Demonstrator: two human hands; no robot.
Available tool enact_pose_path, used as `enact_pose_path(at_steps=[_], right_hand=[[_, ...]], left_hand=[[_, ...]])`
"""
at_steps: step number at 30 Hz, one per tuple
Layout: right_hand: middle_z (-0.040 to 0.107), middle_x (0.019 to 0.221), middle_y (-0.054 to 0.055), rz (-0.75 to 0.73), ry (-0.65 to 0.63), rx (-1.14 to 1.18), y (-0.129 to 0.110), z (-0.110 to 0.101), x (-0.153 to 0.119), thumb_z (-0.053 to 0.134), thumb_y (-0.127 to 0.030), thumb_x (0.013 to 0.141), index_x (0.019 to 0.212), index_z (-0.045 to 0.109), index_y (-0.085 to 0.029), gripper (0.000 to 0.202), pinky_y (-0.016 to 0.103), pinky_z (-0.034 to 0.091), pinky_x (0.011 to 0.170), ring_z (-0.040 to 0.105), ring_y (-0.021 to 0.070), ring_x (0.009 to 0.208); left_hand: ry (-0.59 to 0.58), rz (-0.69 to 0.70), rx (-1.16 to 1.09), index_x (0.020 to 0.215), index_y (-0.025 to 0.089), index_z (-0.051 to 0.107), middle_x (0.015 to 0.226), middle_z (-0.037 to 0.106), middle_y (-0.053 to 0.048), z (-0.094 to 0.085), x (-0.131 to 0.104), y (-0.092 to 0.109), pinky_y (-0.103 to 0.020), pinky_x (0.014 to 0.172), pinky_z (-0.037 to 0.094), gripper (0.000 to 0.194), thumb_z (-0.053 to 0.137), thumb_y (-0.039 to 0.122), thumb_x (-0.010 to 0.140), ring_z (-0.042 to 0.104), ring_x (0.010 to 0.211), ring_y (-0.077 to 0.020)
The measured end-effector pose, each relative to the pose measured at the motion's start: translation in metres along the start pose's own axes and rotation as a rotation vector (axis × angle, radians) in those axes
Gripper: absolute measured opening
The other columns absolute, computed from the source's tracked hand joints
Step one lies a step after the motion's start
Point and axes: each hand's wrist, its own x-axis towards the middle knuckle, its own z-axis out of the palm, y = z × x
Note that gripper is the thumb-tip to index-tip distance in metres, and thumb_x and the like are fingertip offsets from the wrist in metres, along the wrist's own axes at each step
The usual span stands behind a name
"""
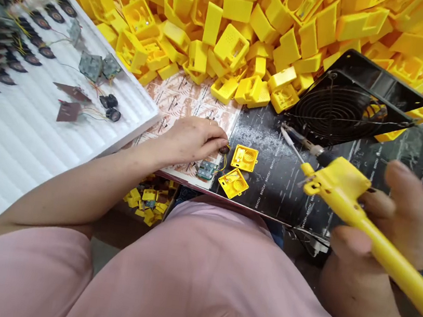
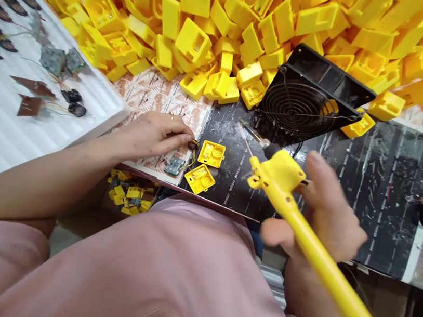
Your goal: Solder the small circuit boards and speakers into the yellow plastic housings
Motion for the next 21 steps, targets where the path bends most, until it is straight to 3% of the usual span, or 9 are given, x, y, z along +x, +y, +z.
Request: enact_pose_path(at_steps=[2, 4, 6, 9, 11, 13, 15, 21], right_hand=[[0.077, 0.103, 0.004, 0.019, 0.291, 0.010, 0.014, 0.003, -0.003, 0.071, -0.061, 0.093, 0.126, 0.078, -0.029, 0.047, 0.030, 0.051, 0.053, 0.068, 0.0164, 0.070], [0.070, 0.078, 0.001, 0.026, 0.506, 0.146, 0.031, 0.011, -0.002, 0.061, -0.062, 0.098, 0.098, 0.083, -0.025, 0.043, 0.028, 0.048, 0.052, 0.063, 0.0143, 0.063], [0.063, 0.064, 0.002, 0.156, 0.483, 0.286, 0.042, 0.018, -0.001, 0.040, -0.070, 0.103, 0.083, 0.081, -0.021, 0.066, 0.027, 0.044, 0.048, 0.059, 0.0134, 0.055], [0.072, 0.075, 0.002, 0.257, 0.400, 0.272, 0.042, 0.020, -0.003, 0.062, -0.058, 0.097, 0.088, 0.081, -0.022, 0.042, 0.028, 0.047, 0.053, 0.062, 0.0138, 0.060], [0.078, 0.088, 0.002, 0.200, 0.253, 0.216, 0.034, 0.017, -0.007, 0.073, -0.045, 0.092, 0.101, 0.082, -0.025, 0.024, 0.029, 0.049, 0.055, 0.067, 0.0154, 0.065], [0.081, 0.099, 0.002, 0.102, 0.104, 0.162, 0.027, 0.013, -0.010, 0.075, -0.040, 0.090, 0.116, 0.079, -0.029, 0.028, 0.030, 0.052, 0.053, 0.069, 0.0166, 0.066], [0.081, 0.103, 0.002, 0.000, 0.033, 0.124, 0.023, 0.011, -0.011, 0.080, -0.037, 0.087, 0.127, 0.074, -0.032, 0.040, 0.031, 0.055, 0.051, 0.071, 0.0172, 0.065], [0.081, 0.093, 0.002, -0.127, -0.129, 0.059, 0.021, 0.014, -0.008, 0.081, -0.024, 0.086, 0.124, 0.070, -0.033, 0.040, 0.034, 0.062, 0.053, 0.075, 0.0213, 0.069]], left_hand=[[0.030, 0.034, 0.021, 0.105, 0.017, 0.081, 0.104, 0.078, -0.010, 0.006, 0.002, 0.000, -0.033, 0.086, 0.054, 0.036, 0.048, 0.031, 0.100, 0.072, 0.096, -0.0230], [0.068, 0.063, -0.025, 0.110, 0.018, 0.081, 0.104, 0.078, -0.009, 0.010, 0.003, 0.000, -0.033, 0.087, 0.055, 0.035, 0.049, 0.030, 0.100, 0.072, 0.095, -0.0224], [0.091, 0.077, -0.101, 0.114, 0.020, 0.079, 0.098, 0.079, -0.006, 0.012, 0.004, 0.002, -0.033, 0.088, 0.055, 0.032, 0.052, 0.028, 0.099, 0.072, 0.092, -0.0206], [0.085, 0.049, -0.182, 0.102, 0.018, 0.078, 0.089, 0.078, -0.004, 0.011, 0.005, 0.004, -0.030, 0.085, 0.054, 0.023, 0.059, 0.027, 0.094, 0.072, 0.084, -0.0184], [0.074, 0.035, -0.201, 0.091, 0.017, 0.077, 0.088, 0.078, -0.005, 0.008, 0.006, 0.006, -0.029, 0.082, 0.054, 0.018, 0.060, 0.025, 0.090, 0.071, 0.083, -0.0176], [0.070, 0.034, -0.226, 0.087, 0.016, 0.076, 0.088, 0.077, -0.005, 0.006, 0.007, 0.008, -0.028, 0.080, 0.054, 0.018, 0.060, 0.025, 0.088, 0.071, 0.081, -0.0167], [0.062, 0.024, -0.260, 0.088, 0.017, 0.076, 0.083, 0.077, -0.003, 0.006, 0.008, 0.010, -0.026, 0.078, 0.054, 0.019, 0.059, 0.025, 0.087, 0.070, 0.076, -0.0152], [0.041, 0.009, -0.147, 0.085, 0.018, 0.076, 0.072, 0.074, -0.001, 0.009, 0.013, 0.017, -0.025, 0.067, 0.049, 0.019, 0.059, 0.025, 0.084, 0.066, 0.066, -0.0143]])
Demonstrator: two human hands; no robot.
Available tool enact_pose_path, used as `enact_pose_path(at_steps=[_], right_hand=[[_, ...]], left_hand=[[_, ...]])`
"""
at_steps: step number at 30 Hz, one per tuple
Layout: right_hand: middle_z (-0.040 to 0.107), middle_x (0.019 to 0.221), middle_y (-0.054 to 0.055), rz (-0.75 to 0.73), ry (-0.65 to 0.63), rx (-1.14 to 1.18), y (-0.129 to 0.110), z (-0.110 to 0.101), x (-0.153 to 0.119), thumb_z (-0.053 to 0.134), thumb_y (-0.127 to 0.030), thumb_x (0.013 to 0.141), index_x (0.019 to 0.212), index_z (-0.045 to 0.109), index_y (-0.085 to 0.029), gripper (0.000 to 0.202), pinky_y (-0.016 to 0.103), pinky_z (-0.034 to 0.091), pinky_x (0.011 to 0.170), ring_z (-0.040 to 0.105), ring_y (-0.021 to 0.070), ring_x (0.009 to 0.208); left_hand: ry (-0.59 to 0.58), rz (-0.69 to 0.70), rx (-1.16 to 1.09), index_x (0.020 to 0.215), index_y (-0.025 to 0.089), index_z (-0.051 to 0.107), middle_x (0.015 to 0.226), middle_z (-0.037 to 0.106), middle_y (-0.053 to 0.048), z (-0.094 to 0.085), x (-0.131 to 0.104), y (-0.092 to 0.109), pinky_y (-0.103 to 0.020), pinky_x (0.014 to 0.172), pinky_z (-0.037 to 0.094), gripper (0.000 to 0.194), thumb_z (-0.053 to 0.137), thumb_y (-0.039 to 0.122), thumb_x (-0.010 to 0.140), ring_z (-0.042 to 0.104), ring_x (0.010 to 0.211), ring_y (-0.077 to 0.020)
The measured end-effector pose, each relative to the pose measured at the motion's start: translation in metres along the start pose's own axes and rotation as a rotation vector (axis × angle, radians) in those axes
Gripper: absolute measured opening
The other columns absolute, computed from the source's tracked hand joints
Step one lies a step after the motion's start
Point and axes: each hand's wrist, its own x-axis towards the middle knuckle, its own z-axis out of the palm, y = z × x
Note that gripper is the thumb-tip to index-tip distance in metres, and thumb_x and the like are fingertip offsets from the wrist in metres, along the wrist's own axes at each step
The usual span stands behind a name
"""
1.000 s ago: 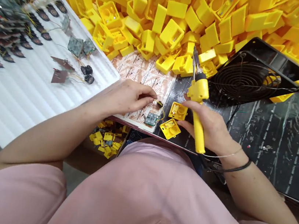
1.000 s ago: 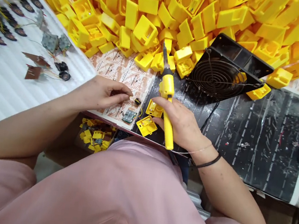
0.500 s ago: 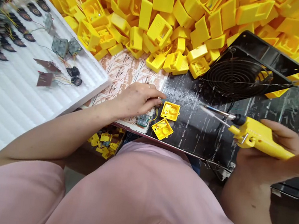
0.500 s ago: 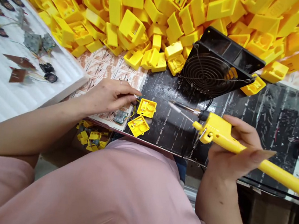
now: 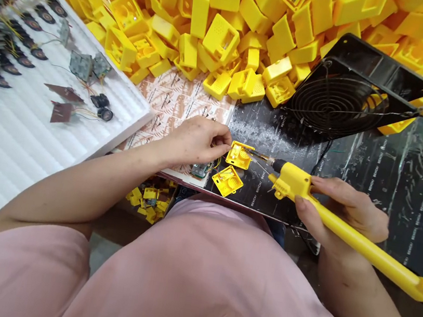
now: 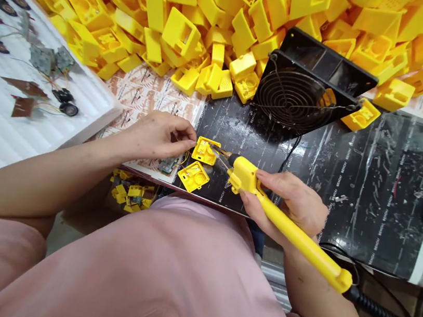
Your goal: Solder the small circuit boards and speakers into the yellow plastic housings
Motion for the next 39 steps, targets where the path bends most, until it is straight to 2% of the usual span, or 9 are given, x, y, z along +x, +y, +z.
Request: enact_pose_path(at_steps=[3, 7, 12, 16, 19, 26, 31, 35, 39], right_hand=[[0.079, 0.084, 0.000, -0.098, 0.007, 0.023, -0.003, 0.000, 0.004, 0.084, -0.020, 0.082, 0.116, 0.070, -0.030, 0.037, 0.029, 0.058, 0.047, 0.074, 0.0194, 0.065], [0.076, 0.078, -0.002, -0.157, -0.079, -0.049, -0.010, -0.001, 0.013, 0.082, -0.012, 0.082, 0.095, 0.068, -0.025, 0.024, 0.022, 0.050, 0.041, 0.073, 0.0147, 0.060], [0.076, 0.072, -0.003, -0.256, -0.051, -0.088, -0.010, 0.006, 0.020, 0.088, -0.026, 0.082, 0.086, 0.063, -0.025, 0.025, 0.021, 0.046, 0.039, 0.070, 0.0124, 0.054], [0.075, 0.070, -0.004, -0.295, -0.105, -0.085, -0.007, 0.008, 0.022, 0.088, -0.024, 0.082, 0.087, 0.062, -0.027, 0.026, 0.022, 0.049, 0.041, 0.070, 0.0123, 0.056], [0.074, 0.072, -0.004, -0.280, -0.118, -0.051, -0.009, 0.002, 0.023, 0.087, -0.021, 0.082, 0.089, 0.063, -0.026, 0.025, 0.021, 0.051, 0.044, 0.070, 0.0118, 0.058], [0.077, 0.080, -0.003, -0.112, -0.049, -0.035, -0.009, -0.005, 0.013, 0.083, -0.020, 0.084, 0.098, 0.068, -0.032, 0.023, 0.026, 0.055, 0.044, 0.072, 0.0154, 0.061], [0.080, 0.091, -0.001, -0.080, 0.043, -0.032, -0.002, 0.002, 0.003, 0.083, -0.023, 0.085, 0.134, 0.066, -0.035, 0.053, 0.032, 0.059, 0.049, 0.074, 0.0189, 0.064], [0.082, 0.110, 0.002, -0.002, 0.024, -0.091, -0.003, 0.000, -0.004, 0.083, -0.025, 0.086, 0.147, 0.059, -0.038, 0.068, 0.036, 0.063, 0.055, 0.077, 0.0216, 0.070], [0.082, 0.105, 0.002, 0.019, 0.062, -0.087, -0.006, -0.002, -0.005, 0.082, -0.023, 0.086, 0.141, 0.065, -0.037, 0.059, 0.036, 0.061, 0.053, 0.077, 0.0220, 0.069]], left_hand=[[0.012, 0.018, 0.087, 0.086, 0.018, 0.076, 0.075, 0.074, -0.003, 0.002, 0.003, 0.001, -0.027, 0.068, 0.049, 0.021, 0.057, 0.026, 0.085, 0.066, 0.068, -0.0159], [0.024, 0.029, 0.200, 0.086, 0.018, 0.076, 0.079, 0.073, -0.005, 0.004, 0.007, 0.004, -0.031, 0.072, 0.048, 0.023, 0.055, 0.028, 0.084, 0.064, 0.072, -0.0182], [-0.032, -0.011, 0.259, 0.087, 0.018, 0.076, 0.081, 0.069, -0.005, 0.002, 0.010, 0.009, -0.032, 0.073, 0.048, 0.023, 0.056, 0.028, 0.083, 0.063, 0.075, -0.0198], [-0.023, 0.044, 0.291, 0.086, 0.018, 0.077, 0.086, 0.070, -0.006, 0.000, 0.012, 0.010, -0.034, 0.078, 0.050, 0.021, 0.057, 0.027, 0.084, 0.066, 0.083, -0.0217], [-0.031, 0.051, 0.305, 0.086, 0.018, 0.077, 0.088, 0.070, -0.007, -0.002, 0.013, 0.010, -0.036, 0.080, 0.051, 0.022, 0.057, 0.026, 0.084, 0.066, 0.085, -0.0232], [-0.059, 0.040, 0.313, 0.088, 0.018, 0.078, 0.092, 0.070, -0.008, -0.005, 0.013, 0.013, -0.037, 0.084, 0.051, 0.024, 0.056, 0.026, 0.086, 0.067, 0.091, -0.0249], [-0.068, 0.028, 0.324, 0.089, 0.018, 0.077, 0.091, 0.070, -0.009, -0.004, 0.015, 0.015, -0.040, 0.086, 0.052, 0.024, 0.056, 0.027, 0.086, 0.068, 0.092, -0.0272], [-0.015, 0.101, 0.157, 0.099, 0.019, 0.076, 0.103, 0.074, -0.008, -0.015, 0.004, 0.002, -0.039, 0.094, 0.053, 0.025, 0.057, 0.034, 0.091, 0.069, 0.098, -0.0250], [0.012, 0.207, 0.048, 0.098, 0.022, 0.075, 0.124, 0.074, -0.007, -0.022, -0.010, -0.015, -0.041, 0.108, 0.049, 0.027, 0.052, 0.037, 0.098, 0.067, 0.115, -0.0232]])
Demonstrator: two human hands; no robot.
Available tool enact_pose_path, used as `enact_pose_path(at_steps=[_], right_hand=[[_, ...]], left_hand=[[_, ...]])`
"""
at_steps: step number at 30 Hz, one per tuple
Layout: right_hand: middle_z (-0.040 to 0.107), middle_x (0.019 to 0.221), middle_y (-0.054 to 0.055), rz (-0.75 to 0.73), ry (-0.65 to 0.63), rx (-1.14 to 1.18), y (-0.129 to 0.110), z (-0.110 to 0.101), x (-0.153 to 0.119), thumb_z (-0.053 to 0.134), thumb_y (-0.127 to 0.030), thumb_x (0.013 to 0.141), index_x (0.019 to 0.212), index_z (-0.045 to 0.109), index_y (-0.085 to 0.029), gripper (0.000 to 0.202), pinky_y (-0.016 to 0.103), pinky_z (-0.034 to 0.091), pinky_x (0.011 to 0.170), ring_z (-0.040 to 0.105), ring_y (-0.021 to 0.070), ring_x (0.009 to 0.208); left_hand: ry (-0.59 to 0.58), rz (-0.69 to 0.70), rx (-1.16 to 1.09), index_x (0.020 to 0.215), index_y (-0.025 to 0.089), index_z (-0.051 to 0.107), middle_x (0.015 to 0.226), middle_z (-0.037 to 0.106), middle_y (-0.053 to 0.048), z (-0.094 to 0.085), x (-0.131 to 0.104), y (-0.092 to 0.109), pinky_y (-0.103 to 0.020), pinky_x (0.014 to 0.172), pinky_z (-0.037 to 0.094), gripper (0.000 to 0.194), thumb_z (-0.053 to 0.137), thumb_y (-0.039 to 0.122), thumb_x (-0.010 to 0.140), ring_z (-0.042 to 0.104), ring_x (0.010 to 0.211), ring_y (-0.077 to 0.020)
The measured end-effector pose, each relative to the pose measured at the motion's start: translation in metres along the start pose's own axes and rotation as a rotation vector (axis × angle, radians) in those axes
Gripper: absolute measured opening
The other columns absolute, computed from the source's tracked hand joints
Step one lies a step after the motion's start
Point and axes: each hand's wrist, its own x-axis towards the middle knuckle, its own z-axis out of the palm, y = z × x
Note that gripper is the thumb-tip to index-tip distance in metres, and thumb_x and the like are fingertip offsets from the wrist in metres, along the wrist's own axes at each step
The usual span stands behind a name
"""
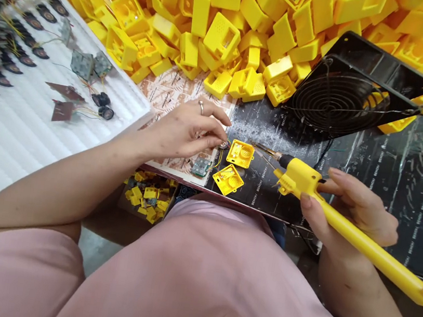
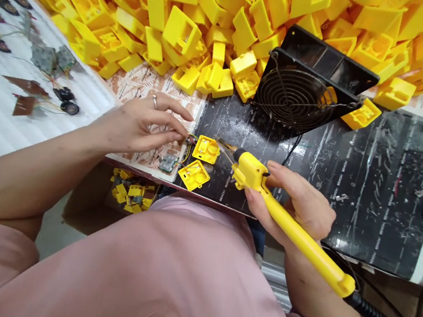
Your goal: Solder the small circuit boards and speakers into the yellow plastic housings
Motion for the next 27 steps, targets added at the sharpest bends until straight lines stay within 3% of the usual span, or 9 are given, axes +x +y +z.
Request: enact_pose_path(at_steps=[3, 6, 9, 11, 14, 21, 27], right_hand=[[0.080, 0.088, 0.000, -0.031, -0.003, 0.078, -0.003, 0.002, 0.002, 0.083, -0.021, 0.085, 0.126, 0.071, -0.034, 0.045, 0.035, 0.060, 0.048, 0.075, 0.0217, 0.064], [0.076, 0.077, -0.001, -0.082, 0.010, 0.157, -0.004, 0.003, 0.005, 0.084, -0.018, 0.083, 0.113, 0.072, -0.032, 0.035, 0.033, 0.057, 0.042, 0.073, 0.0210, 0.061], [0.075, 0.076, -0.002, -0.111, -0.004, 0.157, -0.004, -0.001, 0.008, 0.083, -0.018, 0.083, 0.114, 0.071, -0.030, 0.035, 0.030, 0.057, 0.042, 0.072, 0.0193, 0.059], [0.077, 0.078, -0.001, -0.117, -0.080, 0.129, -0.004, -0.005, 0.011, 0.081, -0.020, 0.085, 0.118, 0.071, -0.032, 0.036, 0.029, 0.057, 0.043, 0.073, 0.0188, 0.059], [0.077, 0.076, -0.002, -0.155, -0.158, 0.147, -0.005, -0.006, 0.016, 0.080, -0.021, 0.086, 0.113, 0.071, -0.033, 0.031, 0.027, 0.056, 0.041, 0.073, 0.0184, 0.058], [0.076, 0.076, -0.002, -0.175, -0.175, 0.152, 0.001, 0.002, 0.011, 0.080, -0.024, 0.088, 0.096, 0.069, -0.030, 0.015, 0.028, 0.059, 0.049, 0.072, 0.0167, 0.060], [0.075, 0.082, 0.001, -0.328, -0.264, 0.171, -0.004, -0.001, 0.019, 0.086, -0.013, 0.081, 0.093, 0.065, -0.019, 0.025, 0.023, 0.059, 0.060, 0.070, 0.0119, 0.067]], left_hand=[[0.049, 0.047, 0.081, 0.098, 0.022, 0.075, 0.124, 0.074, -0.008, 0.010, -0.002, -0.004, -0.047, 0.114, 0.044, 0.026, 0.053, 0.036, 0.100, 0.065, 0.122, -0.0265], [0.089, 0.072, 0.140, 0.089, 0.022, 0.074, 0.112, 0.077, -0.007, 0.023, 0.001, -0.002, -0.050, 0.112, 0.044, 0.028, 0.050, 0.031, 0.101, 0.066, 0.116, -0.0268], [0.099, 0.093, 0.132, 0.086, 0.022, 0.074, 0.106, 0.077, -0.006, 0.028, 0.002, 0.004, -0.049, 0.109, 0.045, 0.022, 0.056, 0.027, 0.097, 0.068, 0.110, -0.0266], [0.077, 0.066, 0.129, 0.084, 0.021, 0.075, 0.104, 0.077, -0.007, 0.027, 0.003, 0.011, -0.048, 0.105, 0.047, 0.019, 0.058, 0.025, 0.093, 0.068, 0.106, -0.0269], [-0.021, -0.019, 0.163, 0.082, 0.019, 0.076, 0.101, 0.076, -0.008, 0.024, 0.007, 0.020, -0.047, 0.098, 0.050, 0.019, 0.058, 0.024, 0.088, 0.069, 0.099, -0.0272], [-0.251, -0.111, 0.349, 0.080, 0.018, 0.076, 0.089, 0.074, -0.008, 0.013, 0.029, 0.039, -0.039, 0.085, 0.049, 0.017, 0.059, 0.022, 0.082, 0.068, 0.095, -0.0278], [-0.394, -0.171, 0.442, 0.087, 0.017, 0.079, 0.093, 0.075, -0.009, 0.006, 0.038, 0.051, -0.036, 0.082, 0.048, 0.023, 0.056, 0.022, 0.086, 0.069, 0.097, -0.0284]])
